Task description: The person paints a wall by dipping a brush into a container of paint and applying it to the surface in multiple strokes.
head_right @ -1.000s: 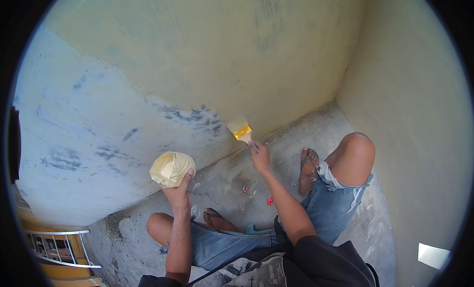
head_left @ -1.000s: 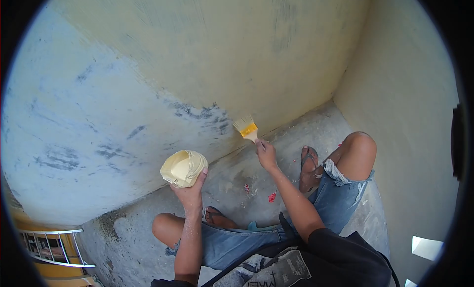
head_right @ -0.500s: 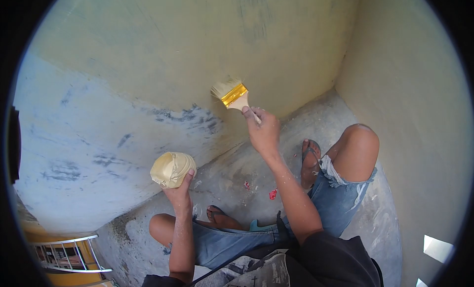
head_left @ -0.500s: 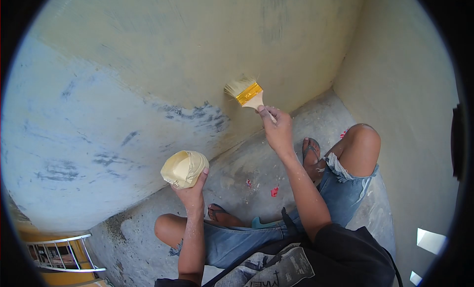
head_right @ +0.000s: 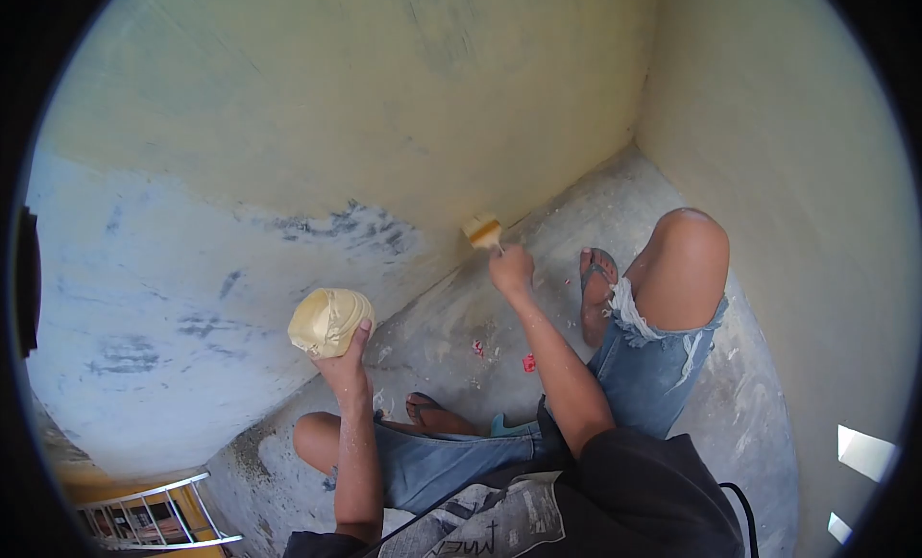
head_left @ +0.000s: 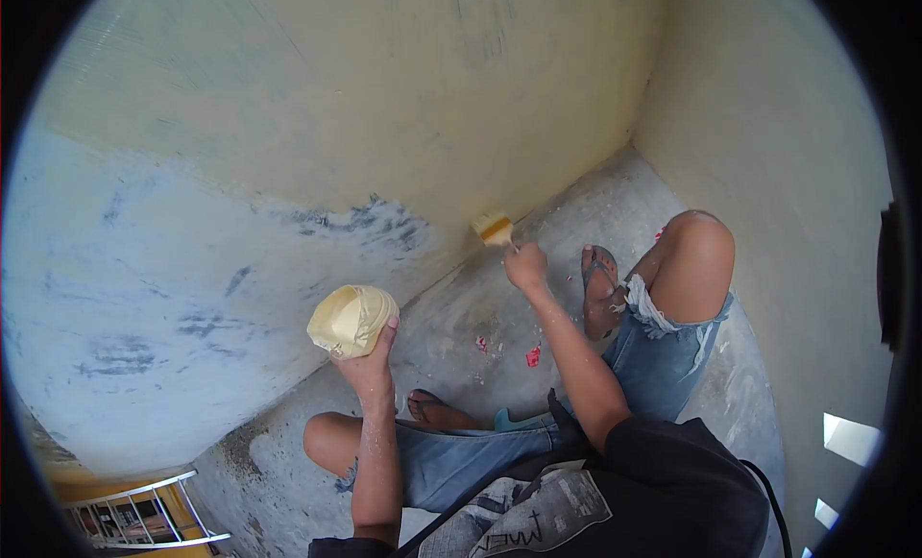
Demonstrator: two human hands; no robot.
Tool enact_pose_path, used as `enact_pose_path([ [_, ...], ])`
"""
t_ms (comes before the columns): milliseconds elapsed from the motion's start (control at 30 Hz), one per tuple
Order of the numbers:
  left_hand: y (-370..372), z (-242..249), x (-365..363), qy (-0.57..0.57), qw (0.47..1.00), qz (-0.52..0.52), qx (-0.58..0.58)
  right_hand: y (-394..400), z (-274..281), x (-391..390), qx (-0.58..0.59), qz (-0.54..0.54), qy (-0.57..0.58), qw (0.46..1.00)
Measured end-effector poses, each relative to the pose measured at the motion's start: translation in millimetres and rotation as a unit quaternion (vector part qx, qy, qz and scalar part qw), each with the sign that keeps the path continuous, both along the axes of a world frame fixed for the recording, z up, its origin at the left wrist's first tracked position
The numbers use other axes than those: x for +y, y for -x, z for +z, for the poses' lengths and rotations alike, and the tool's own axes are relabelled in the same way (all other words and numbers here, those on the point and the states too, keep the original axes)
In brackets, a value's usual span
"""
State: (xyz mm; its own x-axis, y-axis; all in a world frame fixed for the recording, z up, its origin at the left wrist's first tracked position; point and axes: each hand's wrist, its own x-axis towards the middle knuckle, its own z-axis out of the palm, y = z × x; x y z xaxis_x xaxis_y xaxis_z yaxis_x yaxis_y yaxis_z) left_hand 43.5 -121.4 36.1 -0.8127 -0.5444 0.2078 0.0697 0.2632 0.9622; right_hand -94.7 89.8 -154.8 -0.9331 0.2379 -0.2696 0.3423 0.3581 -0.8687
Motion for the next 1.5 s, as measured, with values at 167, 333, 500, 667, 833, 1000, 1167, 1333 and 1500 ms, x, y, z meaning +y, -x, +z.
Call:
enact_pose_path([
  [167, -0.7, 4.7, 3.3, -0.008, 1.0, -0.007, -0.003, -2.0, 166.0, 9.3, 0.152, 0.0, 0.093, 0.984],
  [333, 0.0, 4.0, 2.5, 0.006, 1.0, -0.002, -0.005, 14.7, 76.5, -6.6, 0.189, -0.022, 0.188, 0.964],
  [500, 0.4, 4.6, 4.4, 0.011, 1.0, 0.0, -0.014, -10.2, -63.9, -22.3, 0.03, 0.021, 0.119, 0.992],
  [667, 2.0, 3.3, 3.4, 0.007, 1.0, -0.008, -0.024, -11.4, -90.8, -39.8, -0.014, -0.008, 0.065, 0.998],
  [833, 0.6, 2.5, -1.8, -0.003, 1.0, -0.01, -0.003, -3.4, 84.7, -32.2, 0.043, 0.088, 0.057, 0.994],
  [1000, -6.4, 9.2, -2.3, -0.013, 1.0, 0.007, 0.015, -24.9, 187.7, -37.3, 0.193, 0.054, 0.171, 0.965],
  [1167, -14.4, 16.3, -1.9, -0.013, 1.0, 0.014, 0.016, -4.8, 69.8, -56.6, 0.231, 0.05, 0.169, 0.957],
  [1333, -14.2, 16.7, -5.0, -0.009, 1.0, 0.015, 0.022, -37.1, -65.4, -49.3, 0.061, 0.058, 0.081, 0.993],
  [1500, -11.9, 11.6, -10.3, -0.007, 0.999, 0.019, 0.035, 14.4, 16.4, -29.3, -0.01, 0.057, -0.006, 0.998],
])
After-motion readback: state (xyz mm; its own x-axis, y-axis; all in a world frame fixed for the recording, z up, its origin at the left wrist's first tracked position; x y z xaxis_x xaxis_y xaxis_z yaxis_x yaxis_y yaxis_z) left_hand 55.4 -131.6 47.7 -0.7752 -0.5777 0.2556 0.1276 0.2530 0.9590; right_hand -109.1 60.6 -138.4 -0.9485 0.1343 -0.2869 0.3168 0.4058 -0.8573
